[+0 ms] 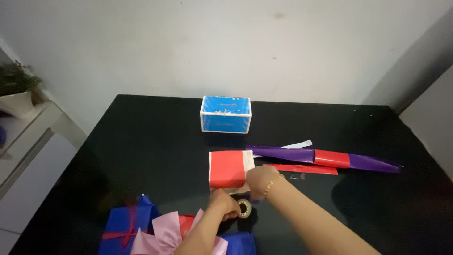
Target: The person wraps small boxes with blue and red wrapping paper, secures them with clear tape, and ties a ribbon around one box. They use scissors to trim excess paper and tape, then place the finished gifts on the table.
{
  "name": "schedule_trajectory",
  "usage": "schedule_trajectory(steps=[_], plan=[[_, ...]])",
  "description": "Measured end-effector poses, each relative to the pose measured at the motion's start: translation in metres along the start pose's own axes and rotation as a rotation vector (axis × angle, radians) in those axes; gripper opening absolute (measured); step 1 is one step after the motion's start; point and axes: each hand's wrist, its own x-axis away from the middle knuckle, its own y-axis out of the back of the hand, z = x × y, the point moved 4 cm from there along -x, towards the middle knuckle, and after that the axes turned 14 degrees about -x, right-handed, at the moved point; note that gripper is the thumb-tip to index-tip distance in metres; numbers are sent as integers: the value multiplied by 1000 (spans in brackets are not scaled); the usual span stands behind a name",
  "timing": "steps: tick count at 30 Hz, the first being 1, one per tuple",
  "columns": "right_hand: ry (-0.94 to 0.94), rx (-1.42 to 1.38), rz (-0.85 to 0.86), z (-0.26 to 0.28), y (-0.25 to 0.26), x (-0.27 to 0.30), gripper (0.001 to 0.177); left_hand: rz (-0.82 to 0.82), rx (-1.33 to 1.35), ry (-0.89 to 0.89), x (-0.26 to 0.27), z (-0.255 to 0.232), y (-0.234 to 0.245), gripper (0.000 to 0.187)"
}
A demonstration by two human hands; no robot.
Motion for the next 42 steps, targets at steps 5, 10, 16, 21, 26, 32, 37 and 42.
schedule_trajectory(steps=[5, 10, 16, 21, 26, 32, 37, 42], plan=[[-79, -103, 86, -56, -60, 11, 42, 254, -30, -75, -12, -7, 17, 15], [120, -191, -214, -59, -114, 20, 20, 376, -17, -211, 7, -37, 85, 14], [189, -72, -211, -16, -93, 44, 33, -130, 143, -270, 53, -40, 157, 21], [434, 121, -1164, 31, -4, 69, 77, -401, 282, -292, 54, -26, 161, 34], [212, 22, -721, 48, 4, 24, 81, -593, 419, -330, 38, -12, 145, 41], [326, -205, -926, 27, -17, 30, 88, -283, 664, -222, 44, 5, 125, 46], [51, -959, -1019, -21, -33, -4, 72, -169, 542, -166, 53, -7, 116, 47], [-172, -1533, -419, -41, -59, -56, 78, -186, 587, -180, 54, -16, 108, 42]])
